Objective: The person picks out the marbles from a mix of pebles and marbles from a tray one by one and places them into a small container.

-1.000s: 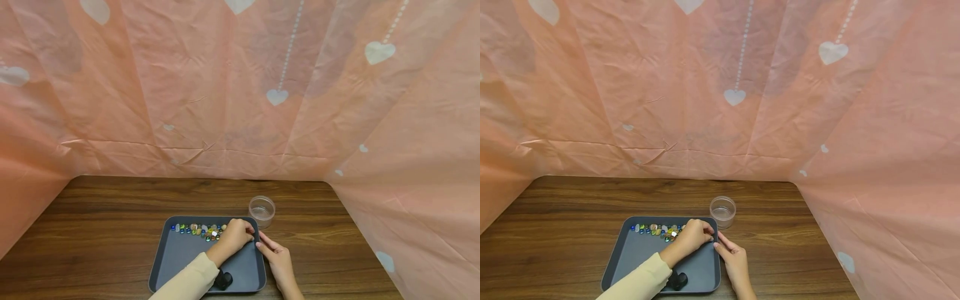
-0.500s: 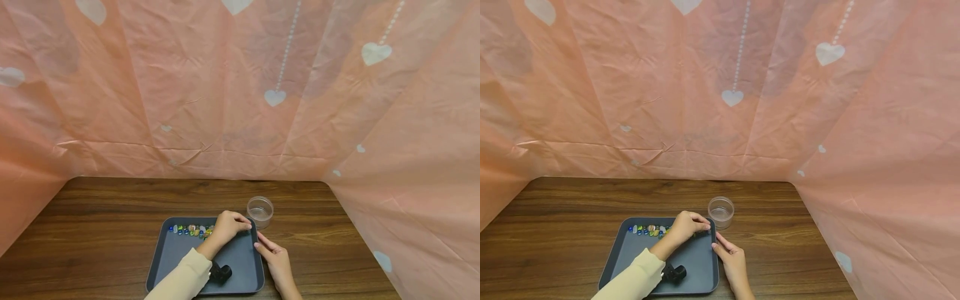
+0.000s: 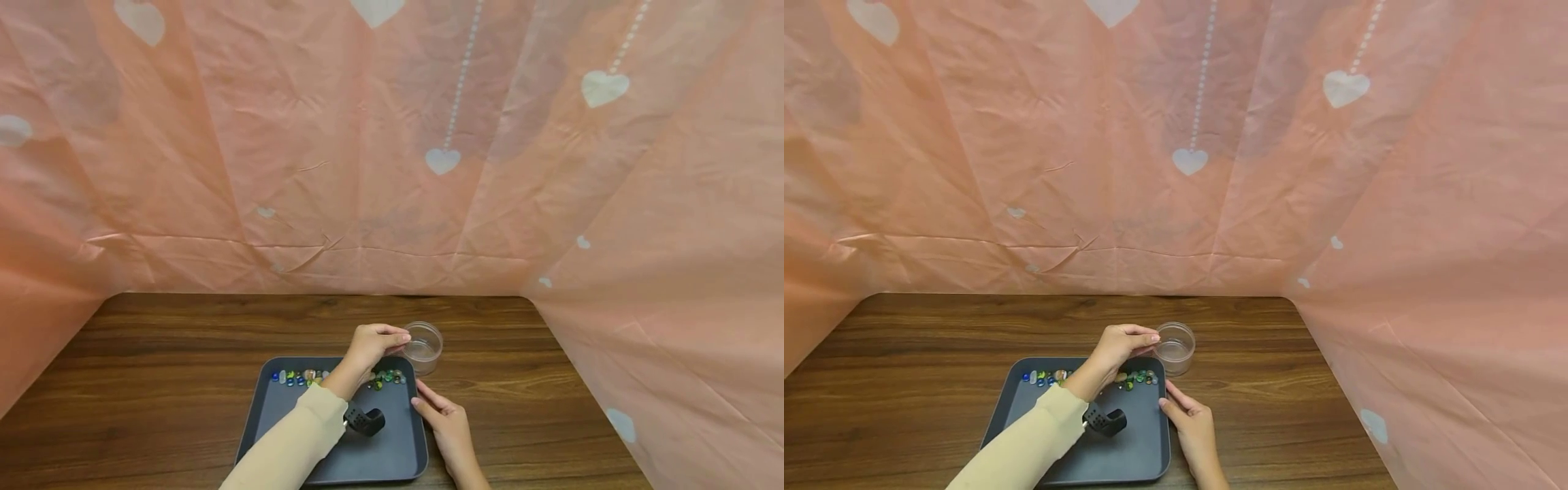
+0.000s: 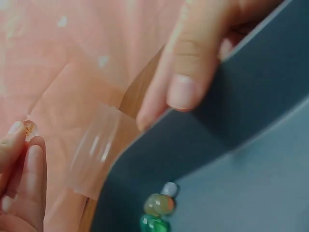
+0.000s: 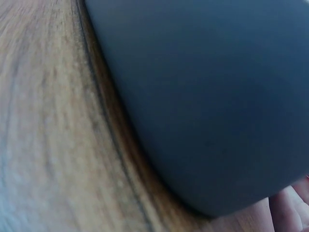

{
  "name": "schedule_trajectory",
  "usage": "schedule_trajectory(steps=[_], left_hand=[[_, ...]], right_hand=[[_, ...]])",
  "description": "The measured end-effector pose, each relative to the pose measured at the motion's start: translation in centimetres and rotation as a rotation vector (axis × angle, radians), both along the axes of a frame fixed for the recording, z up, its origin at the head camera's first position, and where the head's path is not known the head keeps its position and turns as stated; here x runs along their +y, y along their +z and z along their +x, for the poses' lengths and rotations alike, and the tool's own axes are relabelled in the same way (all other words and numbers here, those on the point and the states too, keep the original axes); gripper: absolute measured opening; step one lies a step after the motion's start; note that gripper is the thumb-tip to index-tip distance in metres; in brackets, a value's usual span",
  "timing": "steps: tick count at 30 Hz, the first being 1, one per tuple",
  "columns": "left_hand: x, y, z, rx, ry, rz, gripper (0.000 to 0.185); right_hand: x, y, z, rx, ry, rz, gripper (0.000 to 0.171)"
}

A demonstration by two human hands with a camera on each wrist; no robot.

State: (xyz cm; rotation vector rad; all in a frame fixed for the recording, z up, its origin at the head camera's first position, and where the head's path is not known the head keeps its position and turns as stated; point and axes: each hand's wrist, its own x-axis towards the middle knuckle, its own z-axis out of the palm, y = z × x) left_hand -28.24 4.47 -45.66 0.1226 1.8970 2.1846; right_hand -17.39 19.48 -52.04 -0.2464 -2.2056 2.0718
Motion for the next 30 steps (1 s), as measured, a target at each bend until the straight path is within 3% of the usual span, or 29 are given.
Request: schedule_trajectory(steps=[9,13,21,30], left_hand=[[0.5,1.0,-1.0,0.014,0.035,-0.066,0.021],[0.9,1.4,-0.9,0.068,0.047,-0.169,0.017],[2.0,1.3,-1.1,0.351,0.122,-0.560,0.006],[2.9,1.2,-1.0,0.525,0.082,-0.702,0.005]], right_hand=[[-0.4,0.0,-0.2,-0.009,0.006,0.003,0.040],[-0.6,0.1,-0.3,-0.004,0.015,-0.003,0.040],[-0.8,0.4,-0.3,0.013,0.026,-0.001,0.039],[-0.8,0.4,-0.5,0.005,0.031,-0.018,0.040]])
